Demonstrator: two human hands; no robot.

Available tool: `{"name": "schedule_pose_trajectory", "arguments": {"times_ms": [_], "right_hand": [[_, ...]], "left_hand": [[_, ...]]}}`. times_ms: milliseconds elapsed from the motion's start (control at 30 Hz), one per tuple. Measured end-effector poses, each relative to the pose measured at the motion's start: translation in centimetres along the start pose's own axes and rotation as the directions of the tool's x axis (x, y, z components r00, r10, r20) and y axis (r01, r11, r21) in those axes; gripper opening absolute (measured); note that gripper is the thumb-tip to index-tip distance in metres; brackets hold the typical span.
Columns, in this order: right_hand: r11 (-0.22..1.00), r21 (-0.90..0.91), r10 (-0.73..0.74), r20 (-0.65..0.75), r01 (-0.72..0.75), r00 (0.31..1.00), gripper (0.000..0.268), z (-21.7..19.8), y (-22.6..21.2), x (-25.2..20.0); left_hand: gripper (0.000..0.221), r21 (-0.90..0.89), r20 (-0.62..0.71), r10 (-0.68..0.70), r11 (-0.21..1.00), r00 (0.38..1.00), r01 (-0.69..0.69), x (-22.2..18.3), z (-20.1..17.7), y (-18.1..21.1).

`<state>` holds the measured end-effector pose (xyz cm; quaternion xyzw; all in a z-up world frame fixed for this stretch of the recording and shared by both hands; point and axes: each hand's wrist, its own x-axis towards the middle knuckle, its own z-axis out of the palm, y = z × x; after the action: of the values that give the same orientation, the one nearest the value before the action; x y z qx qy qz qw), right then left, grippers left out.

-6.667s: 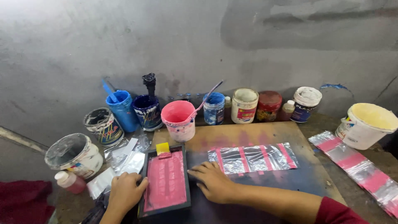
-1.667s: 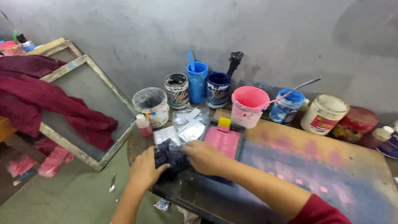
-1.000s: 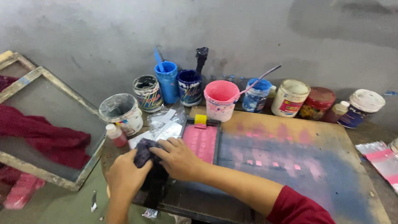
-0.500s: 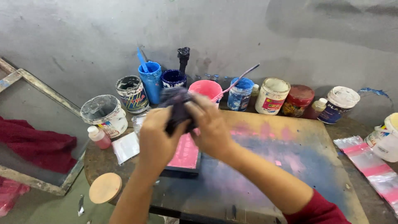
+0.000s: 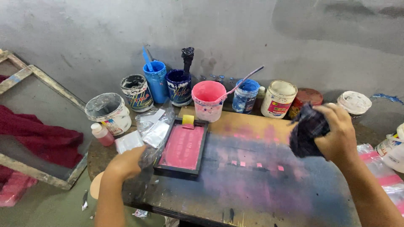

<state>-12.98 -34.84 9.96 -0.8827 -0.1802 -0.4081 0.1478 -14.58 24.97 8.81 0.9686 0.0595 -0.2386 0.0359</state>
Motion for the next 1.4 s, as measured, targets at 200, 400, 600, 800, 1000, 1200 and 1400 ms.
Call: {"name": "schedule_pose_trajectory", "arguments": {"times_ms": [200, 400, 600, 800, 1000, 1200, 1400], "right_hand": [[0.990, -0.141, 0.040, 0.209, -0.010, 0.977, 0.081, 4.3, 3.9, -4.1], [0.964, -0.262, 0.056, 0.335, 0.035, 0.941, 0.077, 7.1, 5.0, -6.4], [0.921, -0.382, 0.328, 0.644, -0.080, 0.691, 0.078, 6.2, 4.2, -6.6], [0.965, -0.205, 0.262, 0.806, -0.164, 0.532, 0.069, 2.7, 1.7, -4.4], [0.919, -0.311, 0.394, 0.701, -0.242, 0.594, 0.037, 5.3, 3.4, -5.8], [0.808, -0.536, 0.532, 0.488, -0.244, 0.691, 0.032, 8.3, 8.4, -8.3], [0.793, -0.575, 0.472, 0.373, -0.200, 0.799, 0.029, 8.5, 11.5, -10.3]], "left_hand": [[0.045, -0.443, -0.273, 0.145, 0.858, 0.951, -0.258, 5.0, 4.8, -2.3], [0.040, -0.312, -0.241, 0.144, 0.925, 0.960, -0.217, 7.8, 4.6, -2.8], [0.041, 0.038, -0.222, 0.027, 0.999, 0.975, -0.019, 9.2, 4.9, -3.3], [0.054, 0.333, -0.709, 0.300, 0.940, 0.638, -0.072, 7.0, 3.7, 3.1], [0.037, 0.495, -0.387, 0.891, 0.418, 0.238, -0.762, 0.4, 3.4, 23.9], [0.030, 0.644, -0.373, 0.896, 0.437, 0.241, -0.628, 8.7, 8.8, 34.1], [0.025, 0.572, -0.200, 0.906, 0.416, 0.372, -0.707, 9.2, 11.8, 37.9]]}}
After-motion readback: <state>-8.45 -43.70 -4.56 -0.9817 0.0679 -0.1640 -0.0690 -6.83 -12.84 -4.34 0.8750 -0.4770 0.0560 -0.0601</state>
